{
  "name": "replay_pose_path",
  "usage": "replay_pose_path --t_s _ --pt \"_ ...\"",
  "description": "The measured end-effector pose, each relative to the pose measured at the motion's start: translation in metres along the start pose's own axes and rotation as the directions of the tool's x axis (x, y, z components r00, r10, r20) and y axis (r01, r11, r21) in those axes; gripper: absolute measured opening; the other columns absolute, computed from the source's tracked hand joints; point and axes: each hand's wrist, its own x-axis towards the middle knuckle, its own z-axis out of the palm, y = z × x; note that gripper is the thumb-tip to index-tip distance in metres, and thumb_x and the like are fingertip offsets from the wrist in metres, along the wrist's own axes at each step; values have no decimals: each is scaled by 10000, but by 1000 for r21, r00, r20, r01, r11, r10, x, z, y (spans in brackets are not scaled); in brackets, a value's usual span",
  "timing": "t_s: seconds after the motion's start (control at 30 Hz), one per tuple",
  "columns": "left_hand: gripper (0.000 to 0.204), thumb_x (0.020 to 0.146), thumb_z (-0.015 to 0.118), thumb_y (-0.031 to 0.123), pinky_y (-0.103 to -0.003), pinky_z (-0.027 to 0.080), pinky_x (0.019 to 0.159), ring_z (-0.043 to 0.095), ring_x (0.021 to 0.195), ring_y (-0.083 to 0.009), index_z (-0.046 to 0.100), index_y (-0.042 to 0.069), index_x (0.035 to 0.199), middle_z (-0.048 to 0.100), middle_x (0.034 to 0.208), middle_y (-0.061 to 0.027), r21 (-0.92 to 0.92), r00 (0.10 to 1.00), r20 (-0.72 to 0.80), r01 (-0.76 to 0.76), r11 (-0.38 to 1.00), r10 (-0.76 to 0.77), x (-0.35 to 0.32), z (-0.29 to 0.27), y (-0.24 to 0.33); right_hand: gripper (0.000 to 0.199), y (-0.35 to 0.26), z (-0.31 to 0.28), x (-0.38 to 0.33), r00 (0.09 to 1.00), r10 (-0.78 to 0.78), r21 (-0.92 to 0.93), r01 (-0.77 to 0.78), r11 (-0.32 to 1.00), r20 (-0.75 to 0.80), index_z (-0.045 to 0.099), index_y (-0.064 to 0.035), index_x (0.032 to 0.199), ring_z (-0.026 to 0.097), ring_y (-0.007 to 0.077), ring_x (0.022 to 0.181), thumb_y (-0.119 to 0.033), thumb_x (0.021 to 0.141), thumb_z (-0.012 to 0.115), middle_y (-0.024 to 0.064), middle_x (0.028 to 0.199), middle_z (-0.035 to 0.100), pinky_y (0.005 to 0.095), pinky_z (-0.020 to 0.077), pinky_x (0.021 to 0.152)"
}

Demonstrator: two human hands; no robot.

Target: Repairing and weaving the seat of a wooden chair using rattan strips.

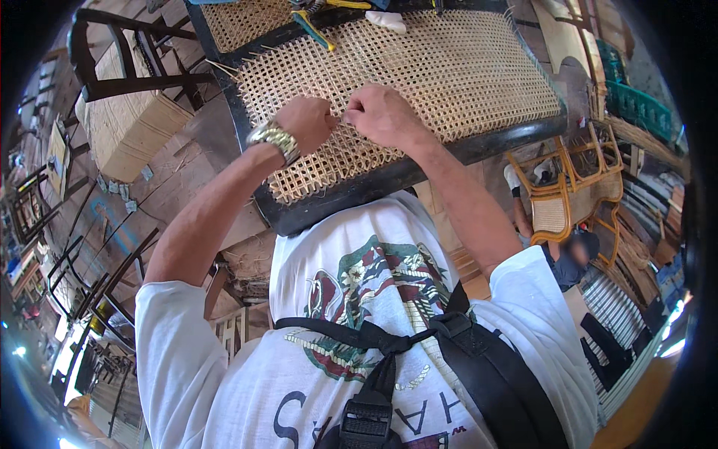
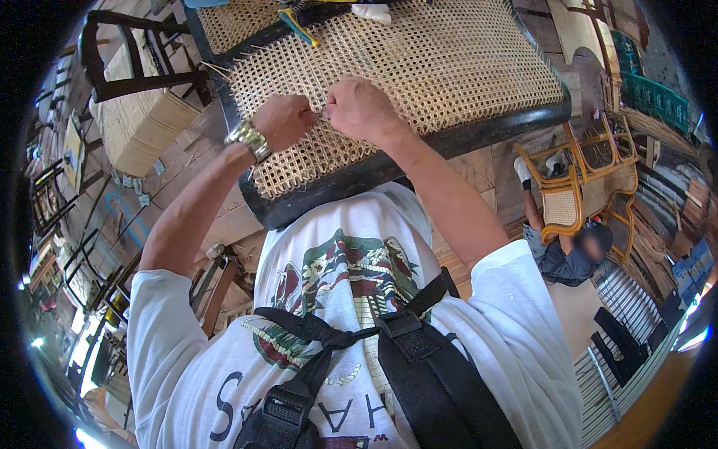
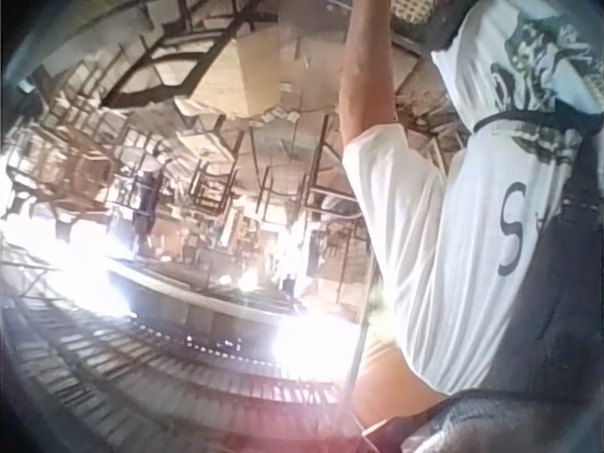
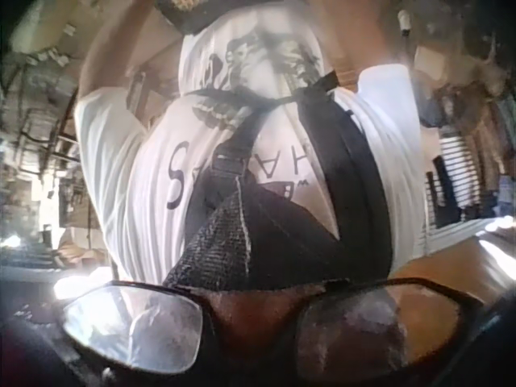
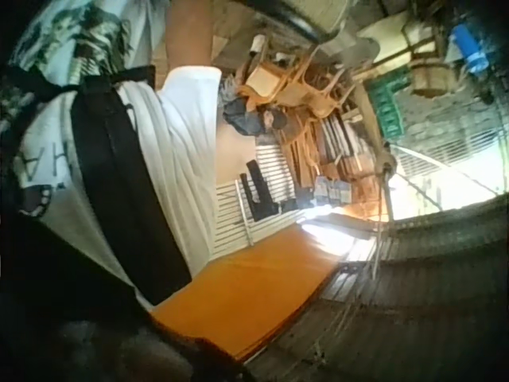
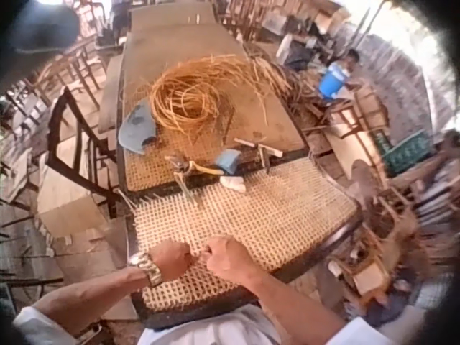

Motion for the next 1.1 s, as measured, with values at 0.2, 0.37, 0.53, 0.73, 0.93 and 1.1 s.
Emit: replay_pose_path --t_s 0.2,0.37,0.53,0.73,0.93,1.1 --pt "414 967 603 404 -379 577 629 728 671 -244 727 28 843 722 742 -150 -368 986 147 127 921 -78 0 -5 -16 220 -13 3 -9 999 12 -117 -18 993 -52 730 -50 897 687 343 898 -256 822 713 172 905 704 445 526 832" --pt "480 922 661 544 -295 556 558 682 529 -148 742 76 855 703 648 -73 -261 958 269 170 950 -98 11 -17 -10 201 -14 5 -9 998 42 -166 -48 985 -40 729 -81 951 699 345 906 -199 820 631 158 883 723 437 531 837" --pt "500 902 643 574 -413 548 668 706 753 -260 701 80 855 720 802 -121 81 993 118 1 997 -11 8 -31 -18 176 -11 16 -15 983 38 -122 -61 991 -181 728 -105 944 694 333 862 -161 818 617 130 844 713 443 536 809" --pt "391 959 606 456 -455 530 647 698 743 -325 687 75 939 700 781 -118 286 923 -380 182 941 -63 -14 -89 -132 181 -3 7 -16 991 13 154 8 988 -133 731 -110 981 647 322 992 -221 844 694 124 995 690 462 501 899" --pt "353 1007 600 421 -290 476 492 581 521 -116 666 75 991 622 647 -38 -278 920 -249 232 932 -303 -16 -108 -174 216 -17 24 9 865 -446 -220 401 889 -228 742 -68 1049 637 263 977 -209 886 728 98 1026 657 408 521 915" --pt "326 1014 593 373 -284 483 480 615 533 -117 693 73 1098 646 658 -38 -338 970 -112 167 926 -216 -24 -58 -115 146 -15 22 17 979 -180 643 76 762 98 733 -53 1021 639 126 812 -158 919 733 27 901 699 299 538 763"
